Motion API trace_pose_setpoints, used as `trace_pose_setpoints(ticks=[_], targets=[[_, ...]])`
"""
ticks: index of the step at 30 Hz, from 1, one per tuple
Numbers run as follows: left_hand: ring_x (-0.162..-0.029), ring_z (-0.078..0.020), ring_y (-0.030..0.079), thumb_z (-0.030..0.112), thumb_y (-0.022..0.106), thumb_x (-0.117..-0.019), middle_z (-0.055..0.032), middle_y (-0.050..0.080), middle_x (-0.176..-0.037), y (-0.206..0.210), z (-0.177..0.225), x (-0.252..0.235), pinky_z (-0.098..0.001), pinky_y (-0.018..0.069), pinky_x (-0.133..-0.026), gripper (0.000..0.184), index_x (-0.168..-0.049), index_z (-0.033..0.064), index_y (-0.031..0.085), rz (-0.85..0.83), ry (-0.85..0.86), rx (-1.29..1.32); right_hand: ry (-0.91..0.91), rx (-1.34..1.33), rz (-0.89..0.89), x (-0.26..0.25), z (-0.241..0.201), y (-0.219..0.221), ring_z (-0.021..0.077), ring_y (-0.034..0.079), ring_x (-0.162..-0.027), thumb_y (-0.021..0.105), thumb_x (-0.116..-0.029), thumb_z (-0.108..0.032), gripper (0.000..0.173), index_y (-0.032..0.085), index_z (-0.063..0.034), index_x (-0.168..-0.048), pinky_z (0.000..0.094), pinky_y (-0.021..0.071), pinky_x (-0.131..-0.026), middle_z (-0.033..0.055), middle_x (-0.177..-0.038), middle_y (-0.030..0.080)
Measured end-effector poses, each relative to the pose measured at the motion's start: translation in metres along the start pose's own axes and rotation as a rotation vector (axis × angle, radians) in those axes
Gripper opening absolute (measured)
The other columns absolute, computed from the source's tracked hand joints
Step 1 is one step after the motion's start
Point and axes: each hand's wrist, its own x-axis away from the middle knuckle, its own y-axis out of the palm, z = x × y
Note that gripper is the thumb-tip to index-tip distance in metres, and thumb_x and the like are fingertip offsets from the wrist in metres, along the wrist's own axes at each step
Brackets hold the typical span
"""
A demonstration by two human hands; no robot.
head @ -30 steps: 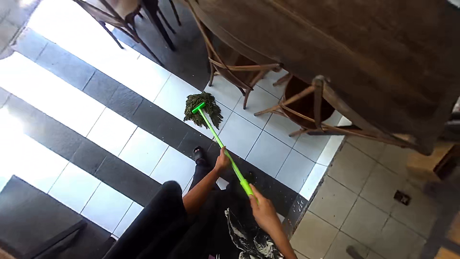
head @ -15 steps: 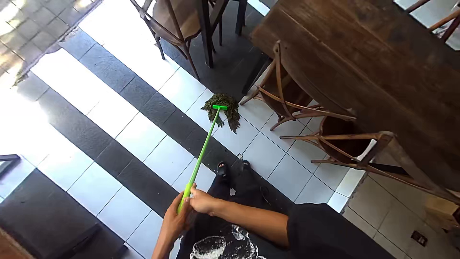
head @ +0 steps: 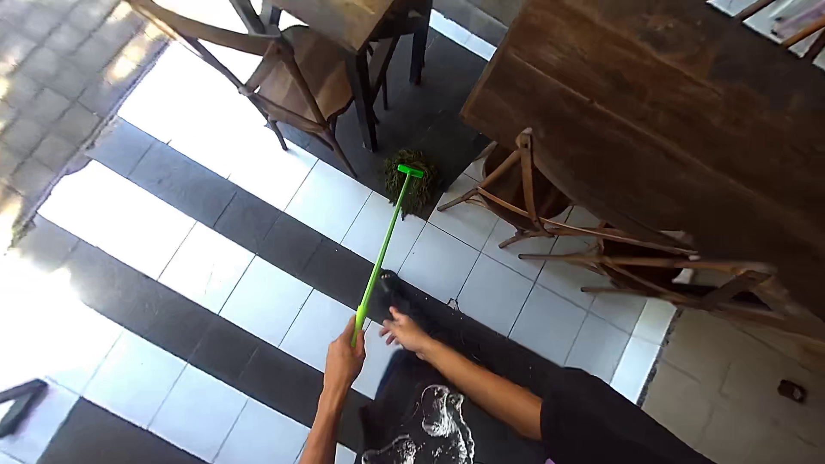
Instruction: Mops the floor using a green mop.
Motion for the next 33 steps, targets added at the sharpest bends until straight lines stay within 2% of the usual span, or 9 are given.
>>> trace_pose_setpoints(ticks=[4,7,10,14,19,21,25,29,33], targets=[[-0.087,-0.0415,0.071,0.028,0.047,-0.1083,-0.0259,0.071,-0.105,-0.029,0.034,-0.016,-0.0616,0.0560,-0.081,0.058,-0.163,0.0152,0.031,-0.179,-0.082,0.100,-0.013,-0.139,0.121,0.000,-0.043,-0.046,0.0240,0.069,-0.099,0.035,-0.1131,-0.036,0.053,0.035,-0.0091,-0.159,0.0410,0.0544,-0.087,0.0162,-0.126,0.069],[-0.088,-0.0320,0.069,0.019,0.049,-0.1069,-0.0252,0.067,-0.114,-0.031,0.042,0.002,-0.0527,0.0577,-0.079,0.059,-0.161,0.0052,0.030,-0.249,-0.083,0.377,-0.032,-0.133,-0.038,0.001,-0.062,-0.014,0.0316,0.062,-0.126,0.035,-0.1130,-0.034,0.062,0.018,-0.0002,-0.162,0.0469,0.0492,-0.108,0.0261,-0.148,0.052],[-0.133,-0.0298,0.059,0.011,0.047,-0.1055,-0.0240,0.056,-0.146,-0.047,0.066,-0.024,-0.0476,0.0431,-0.115,0.054,-0.157,-0.0020,0.036,-0.201,0.007,0.357,-0.007,-0.120,0.221,-0.023,-0.094,0.040,0.0353,0.062,-0.122,0.045,-0.1093,-0.032,0.071,0.010,-0.0037,-0.164,0.0515,0.0485,-0.107,0.0280,-0.136,0.059],[-0.116,-0.0312,0.069,0.018,0.050,-0.1052,-0.0232,0.068,-0.127,-0.067,0.073,-0.110,-0.0513,0.0512,-0.105,0.057,-0.158,0.0027,0.036,-0.250,0.074,0.228,-0.008,-0.210,0.434,-0.086,-0.147,0.032,0.0314,0.036,-0.151,0.047,-0.1087,-0.025,0.071,0.009,-0.0059,-0.165,0.0489,0.0315,-0.123,0.0217,-0.166,0.030],[-0.085,-0.0242,0.072,0.021,0.042,-0.1102,-0.0210,0.067,-0.121,-0.101,0.104,-0.272,-0.0431,0.0625,-0.075,0.056,-0.161,0.0038,0.027,-0.531,0.147,0.606,-0.038,-0.321,0.661,-0.188,-0.258,-0.045,0.0375,0.063,-0.120,0.044,-0.1109,-0.024,0.060,0.021,-0.0103,-0.165,0.0544,0.0529,-0.100,0.0275,-0.143,0.054],[-0.097,-0.0267,0.074,0.026,0.034,-0.1131,-0.0211,0.060,-0.138,-0.148,0.112,-0.305,-0.0420,0.0636,-0.084,0.057,-0.164,0.0062,0.017,-0.662,0.140,0.792,-0.019,-0.398,0.673,-0.225,-0.305,-0.088,0.0347,0.068,-0.094,0.038,-0.1130,-0.027,0.057,0.017,-0.0185,-0.166,0.0503,0.0597,-0.079,0.0264,-0.128,0.058],[-0.108,-0.0317,0.071,0.031,0.035,-0.1104,-0.0184,0.062,-0.139,-0.236,0.035,-0.326,-0.0476,0.0614,-0.090,0.057,-0.160,0.0044,0.031,-0.590,0.202,0.848,-0.035,-0.271,0.778,-0.319,-0.366,-0.185,0.0358,0.065,-0.085,0.038,-0.1128,-0.028,0.059,0.013,-0.0249,-0.166,0.0540,0.0584,-0.070,0.0253,-0.123,0.057],[-0.125,-0.0323,0.062,0.028,0.048,-0.1078,-0.0215,0.063,-0.136,-0.266,-0.111,-0.326,-0.0490,0.0492,-0.108,0.049,-0.147,-0.0004,0.051,-0.410,-0.012,0.236,0.112,-0.010,0.909,-0.387,-0.413,-0.246,0.0329,0.067,-0.079,0.033,-0.1127,-0.034,0.057,0.012,-0.0307,-0.166,0.0504,0.0587,-0.065,0.0235,-0.118,0.063],[-0.131,-0.0520,0.053,0.057,0.062,-0.0972,-0.0332,0.046,-0.150,-0.266,-0.192,-0.313,-0.0667,0.0435,-0.107,0.084,-0.161,0.0097,0.034,-0.621,-0.295,-0.370,0.133,0.107,0.975,-0.412,-0.379,-0.212,0.0338,0.070,-0.081,0.029,-0.1135,-0.034,0.056,0.013,-0.0269,-0.167,0.0491,0.0591,-0.068,0.0230,-0.116,0.067]])
